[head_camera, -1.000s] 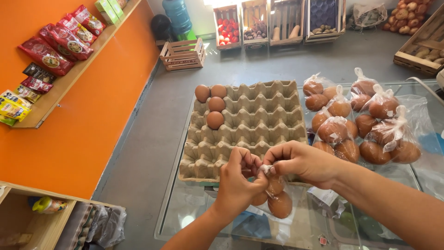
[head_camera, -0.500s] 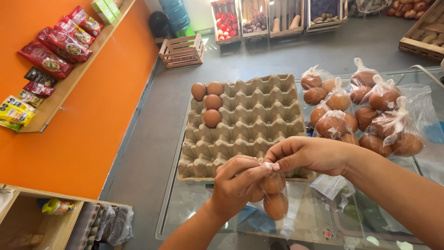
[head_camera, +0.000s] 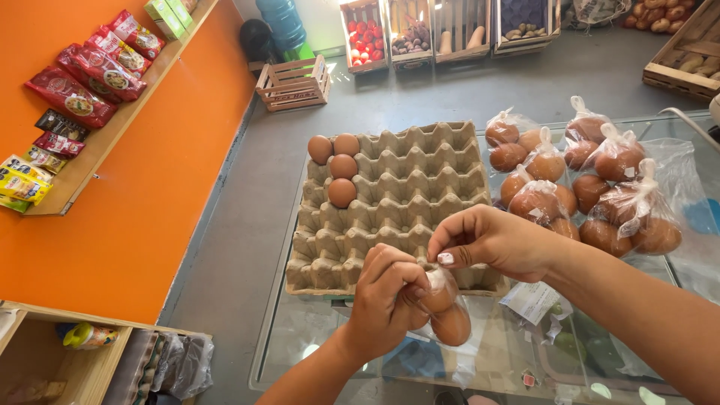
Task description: The person is transferring eggs from a large cardboard tray into individual plastic bags and tying them closed.
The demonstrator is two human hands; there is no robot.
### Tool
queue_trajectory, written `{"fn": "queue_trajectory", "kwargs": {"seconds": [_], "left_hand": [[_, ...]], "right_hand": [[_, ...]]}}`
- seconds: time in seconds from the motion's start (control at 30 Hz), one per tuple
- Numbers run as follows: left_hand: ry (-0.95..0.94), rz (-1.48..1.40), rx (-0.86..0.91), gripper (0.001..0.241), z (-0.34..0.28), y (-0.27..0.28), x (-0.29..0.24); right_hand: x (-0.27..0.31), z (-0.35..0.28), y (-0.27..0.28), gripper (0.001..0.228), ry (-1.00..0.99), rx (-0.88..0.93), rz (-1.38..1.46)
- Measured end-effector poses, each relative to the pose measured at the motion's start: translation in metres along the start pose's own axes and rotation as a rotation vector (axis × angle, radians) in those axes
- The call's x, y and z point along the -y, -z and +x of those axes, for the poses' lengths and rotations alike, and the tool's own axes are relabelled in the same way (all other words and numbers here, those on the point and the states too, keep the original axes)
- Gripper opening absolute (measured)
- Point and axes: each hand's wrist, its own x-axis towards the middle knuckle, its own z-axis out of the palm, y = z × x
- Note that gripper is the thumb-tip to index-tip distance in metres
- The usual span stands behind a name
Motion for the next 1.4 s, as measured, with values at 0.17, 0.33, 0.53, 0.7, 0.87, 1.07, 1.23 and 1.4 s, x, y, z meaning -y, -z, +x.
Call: {"fn": "queue_trajectory", "kwargs": {"seconds": [0.17,0.33,0.53,0.7,0.87,1.07,1.23,1.4], "left_hand": [[-0.095,-0.024,0.046,0.017,0.0,0.0,-0.009],[-0.212,0.019,0.072,0.017,0.003,-0.005,-0.009],[-0.08,-0.025,0.11,0.015,-0.003,-0.017,0.002],[-0.085,0.096,-0.032,0.016,0.001,-0.021,-0.001],[-0.105,0.144,-0.044,0.016,0.003,-0.028,-0.001],[-0.102,0.164,-0.065,0.016,0.008,-0.029,-0.007],[-0.107,0.196,-0.12,0.019,0.01,-0.037,-0.006],[-0.074,0.223,-0.137,0.023,0.015,-0.04,-0.009]], "right_hand": [[0.009,0.0,0.004,0.005,0.014,-0.103,-0.427],[0.012,0.001,0.008,0.004,0.044,-0.199,-0.723],[0.012,-0.005,0.01,0.014,0.157,-0.203,-0.96],[0.021,-0.015,0.004,0.019,-0.007,0.019,-1.024],[0.028,-0.02,0.004,0.015,-0.048,0.028,-0.959],[0.008,-0.019,-0.002,0.012,0.221,-0.221,-1.031],[0.013,-0.023,0.0,0.012,0.358,-0.322,-0.97],[0.024,-0.031,0.0,0.011,0.289,-0.251,-0.962]]}}
